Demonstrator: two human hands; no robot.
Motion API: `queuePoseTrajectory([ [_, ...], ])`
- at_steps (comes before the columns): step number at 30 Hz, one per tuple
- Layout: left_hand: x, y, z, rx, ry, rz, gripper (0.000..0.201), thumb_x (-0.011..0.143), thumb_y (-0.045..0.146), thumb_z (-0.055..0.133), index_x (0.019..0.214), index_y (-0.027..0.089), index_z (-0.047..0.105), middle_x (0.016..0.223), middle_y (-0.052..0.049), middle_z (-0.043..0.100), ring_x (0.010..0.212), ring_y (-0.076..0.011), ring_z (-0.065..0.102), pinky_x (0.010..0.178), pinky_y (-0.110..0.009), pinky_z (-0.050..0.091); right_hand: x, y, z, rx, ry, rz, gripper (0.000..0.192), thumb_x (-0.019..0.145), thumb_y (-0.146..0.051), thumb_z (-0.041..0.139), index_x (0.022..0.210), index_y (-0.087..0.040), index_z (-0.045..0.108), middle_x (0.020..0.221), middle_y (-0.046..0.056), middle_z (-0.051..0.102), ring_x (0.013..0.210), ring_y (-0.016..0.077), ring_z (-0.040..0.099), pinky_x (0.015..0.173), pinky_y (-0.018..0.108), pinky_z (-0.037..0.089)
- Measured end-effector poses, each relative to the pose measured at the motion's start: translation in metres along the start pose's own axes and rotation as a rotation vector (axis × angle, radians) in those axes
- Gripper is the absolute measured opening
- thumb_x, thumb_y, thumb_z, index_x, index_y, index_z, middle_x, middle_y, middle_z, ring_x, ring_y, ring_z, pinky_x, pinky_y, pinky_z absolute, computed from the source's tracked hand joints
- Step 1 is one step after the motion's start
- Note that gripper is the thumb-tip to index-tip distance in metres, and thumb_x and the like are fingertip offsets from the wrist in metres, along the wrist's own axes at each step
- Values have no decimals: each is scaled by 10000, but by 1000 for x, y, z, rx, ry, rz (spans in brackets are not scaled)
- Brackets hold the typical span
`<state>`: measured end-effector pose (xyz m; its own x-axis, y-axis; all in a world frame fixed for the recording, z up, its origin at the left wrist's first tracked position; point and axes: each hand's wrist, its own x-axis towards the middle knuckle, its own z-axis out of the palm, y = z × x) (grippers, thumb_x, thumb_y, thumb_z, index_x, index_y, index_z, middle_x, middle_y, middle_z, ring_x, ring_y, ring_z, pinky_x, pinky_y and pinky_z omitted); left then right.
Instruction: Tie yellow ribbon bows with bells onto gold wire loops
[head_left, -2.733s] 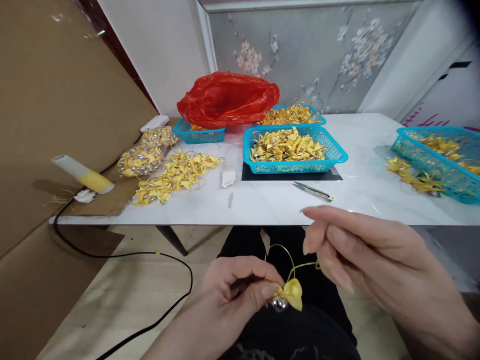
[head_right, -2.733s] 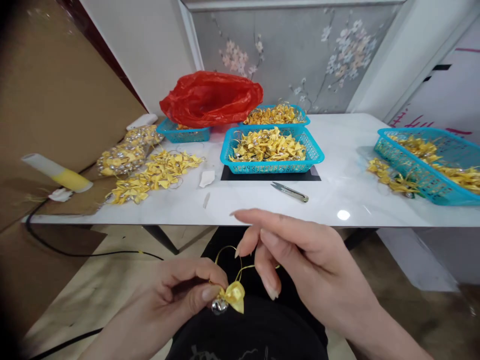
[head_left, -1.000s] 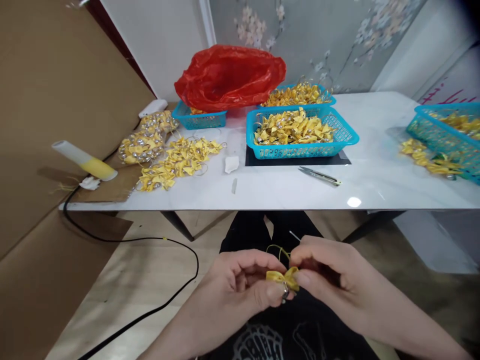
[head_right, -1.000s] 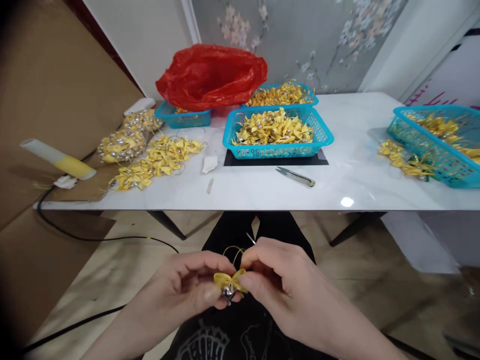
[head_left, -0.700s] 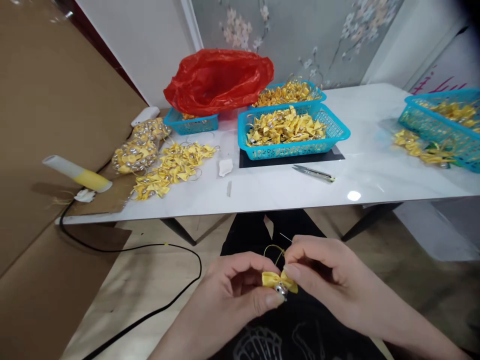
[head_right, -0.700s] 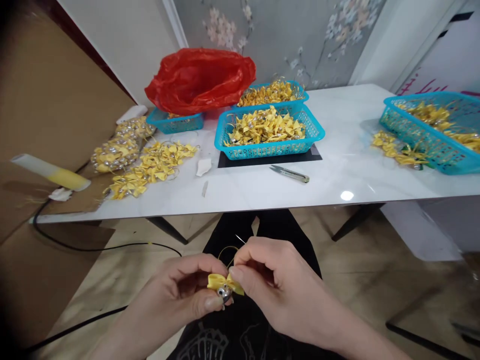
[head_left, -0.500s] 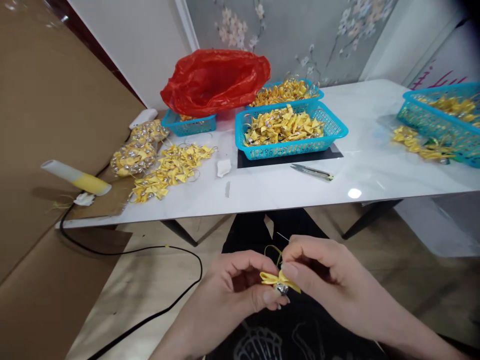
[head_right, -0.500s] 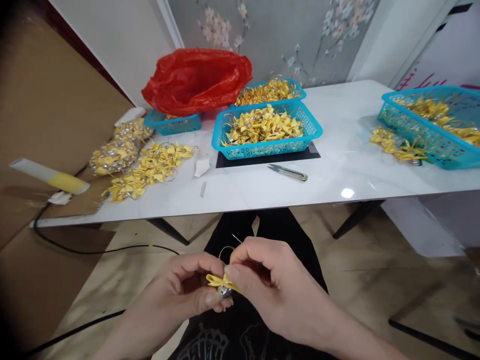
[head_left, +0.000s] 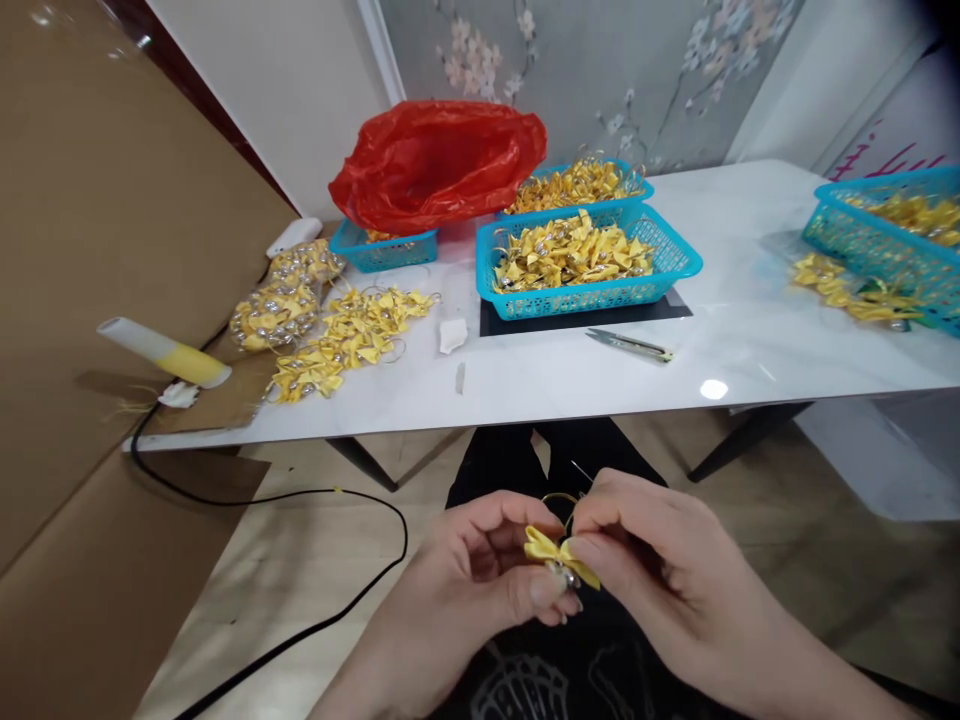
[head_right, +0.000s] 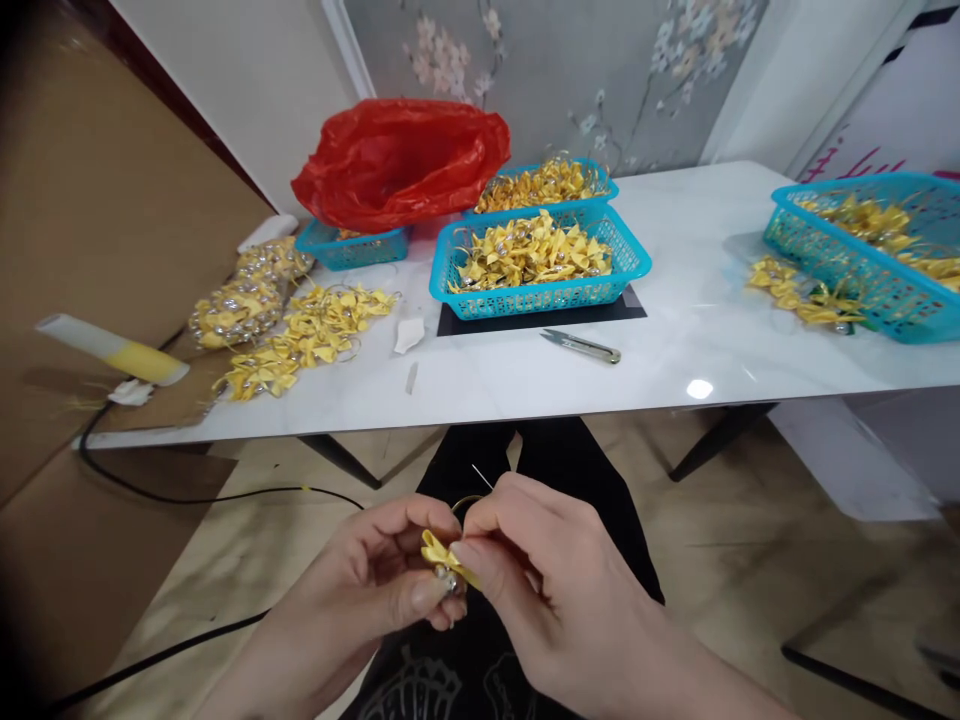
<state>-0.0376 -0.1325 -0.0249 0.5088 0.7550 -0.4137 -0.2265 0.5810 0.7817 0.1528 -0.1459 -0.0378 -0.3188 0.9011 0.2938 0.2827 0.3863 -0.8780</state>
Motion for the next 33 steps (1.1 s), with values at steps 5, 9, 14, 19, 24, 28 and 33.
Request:
queuePoseTrajectory([
  [5, 3, -5, -3, -120, -90, -34, 249, 734, 267, 857, 901, 172, 699, 658, 14, 725, 551, -73, 669, 561, -154, 527, -1, 3, 5, -44, 62, -122, 166, 941, -55, 482, 862, -191, 536, 723, -26, 490, 607, 96, 462, 527, 222, 367],
  [9, -1, -6, -7, 22, -53, 58, 316, 706, 183, 872, 977, 201, 711, 819, 18, 730, 731, -82, 668, 694, -175, 529, -4, 4, 4, -37, 63, -75, 130, 946, -96, 518, 866, -196, 540, 725, -36, 483, 584, 81, 443, 512, 218, 341],
  [14, -6, -6, -5, 93, -38, 109, 428, 681, 160, 880, 1055, 262, 700, 925, 28, 708, 794, -98, 624, 733, -203, 513, -5, 4, 4, -23, 62, -37, 119, 952, -124, 531, 865, -204, 538, 714, -46, 468, 568, 78, 428, 504, 222, 320],
  [19, -4, -4, 1, 114, -26, 113, 202, 730, 171, 838, 887, 202, 713, 750, 55, 627, 680, -71, 522, 646, -166, 441, -5, 4, 5, 57, 17, 44, 135, 976, -184, 516, 847, -222, 536, 709, -47, 463, 565, 89, 422, 493, 229, 320],
  [24, 0, -2, 3, 148, 39, 131, 150, 714, 122, 827, 783, 180, 707, 725, 55, 629, 660, -71, 515, 622, -162, 430, 0, 0, 8, 250, -30, 206, 246, 992, -312, 505, 769, -212, 526, 680, -47, 444, 552, 93, 388, 479, 229, 300],
  [28, 1, -3, 4, 113, 55, 133, 185, 678, 84, 834, 761, 181, 700, 686, 61, 651, 624, -64, 528, 598, -157, 423, 3, -2, 11, 433, -59, 350, 327, 977, -400, 516, 719, -201, 490, 636, -54, 406, 545, 94, 329, 467, 227, 265],
  [33, -1, -1, 6, 139, 36, 140, 173, 694, 139, 827, 742, 161, 663, 661, 61, 613, 605, -64, 498, 589, -168, 404, 2, -2, 8, 398, -78, 331, 333, 991, -418, 489, 743, -199, 520, 646, -45, 438, 557, 98, 357, 481, 226, 293],
])
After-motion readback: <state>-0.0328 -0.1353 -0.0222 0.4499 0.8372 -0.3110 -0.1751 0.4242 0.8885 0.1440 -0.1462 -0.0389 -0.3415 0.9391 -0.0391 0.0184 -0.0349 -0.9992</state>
